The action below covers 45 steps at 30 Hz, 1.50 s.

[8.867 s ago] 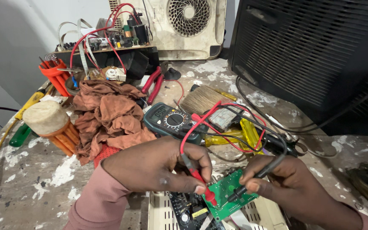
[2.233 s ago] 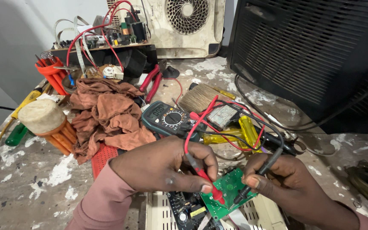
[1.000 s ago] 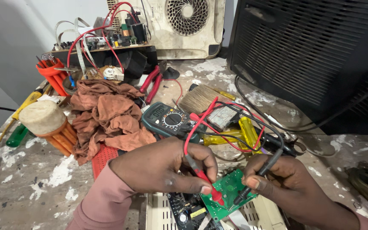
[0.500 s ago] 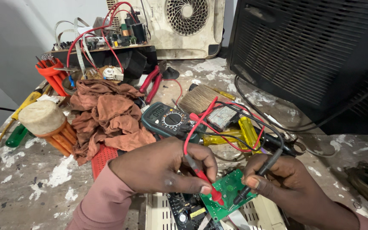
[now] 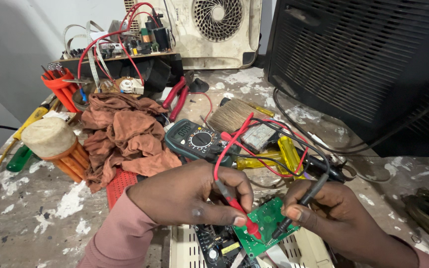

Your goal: The person picks up a digital multimeter, adjusts its dial, and wipes it with a cloth. They then use the multimeter probes to test points on a green circuit board fitted inside an opened electronic device on the workbench, repositioning the probes across different spots on the board.

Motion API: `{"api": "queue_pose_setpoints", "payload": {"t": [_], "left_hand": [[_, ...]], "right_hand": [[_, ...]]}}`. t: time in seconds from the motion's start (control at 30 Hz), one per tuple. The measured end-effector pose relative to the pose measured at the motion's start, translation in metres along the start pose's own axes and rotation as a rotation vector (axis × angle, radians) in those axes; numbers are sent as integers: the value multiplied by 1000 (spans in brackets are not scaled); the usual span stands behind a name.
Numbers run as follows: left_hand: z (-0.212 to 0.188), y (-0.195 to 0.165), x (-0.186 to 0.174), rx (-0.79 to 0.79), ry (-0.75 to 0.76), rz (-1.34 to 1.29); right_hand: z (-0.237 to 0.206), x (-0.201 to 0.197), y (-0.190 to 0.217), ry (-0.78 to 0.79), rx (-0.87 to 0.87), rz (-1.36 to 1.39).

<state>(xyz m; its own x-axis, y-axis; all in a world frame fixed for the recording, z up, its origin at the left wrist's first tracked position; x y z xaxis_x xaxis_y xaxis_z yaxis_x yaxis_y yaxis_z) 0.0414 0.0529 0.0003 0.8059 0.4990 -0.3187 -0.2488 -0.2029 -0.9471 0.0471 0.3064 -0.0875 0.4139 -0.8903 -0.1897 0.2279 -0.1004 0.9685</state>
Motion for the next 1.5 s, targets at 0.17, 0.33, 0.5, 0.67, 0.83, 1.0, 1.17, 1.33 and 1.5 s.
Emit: {"api": "queue_pose_setpoints", "payload": {"t": [0.17,0.33,0.5,0.67,0.83,1.0,1.17,1.33,1.5], "left_hand": [[0,-1,0,12,0,10],[0,-1,-1,-14,-14,21],[2,-2,0,26,-10,-22],[3,0,1,37,4,-42],[3,1,1,47,1,-4],[4,0,0,59,-1,34],[4,-3,0,75,-10,65],[3,-3,0,39,-8,31],[3,-1,0,37,-2,25]], "right_hand": [[-1,0,0,0,16,18],[-1,-3,-1,-39,12,-44],[-1,-7,-2,-34,6,-5],[-1,-7,-5,-45,40,-27],[-1,-7,-5,-27,43,-5],[-1,-7,-7,-30,46,18],[-1,-7,-8,-35,48,11],[-1,-8,-6,-23,22,-1],[-1,-8,-7,-36,47,-16]]}}
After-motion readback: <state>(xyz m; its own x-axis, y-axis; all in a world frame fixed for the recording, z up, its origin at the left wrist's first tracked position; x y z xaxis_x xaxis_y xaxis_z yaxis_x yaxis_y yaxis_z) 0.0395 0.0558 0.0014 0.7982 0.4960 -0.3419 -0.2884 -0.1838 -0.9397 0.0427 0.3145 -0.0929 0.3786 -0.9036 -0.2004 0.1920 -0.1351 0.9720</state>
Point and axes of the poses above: each hand's wrist, its own z-axis towards the middle knuckle, its own x-axis out of the palm, y = z × x, the point moved 4 cm from there along z, towards the middle knuckle
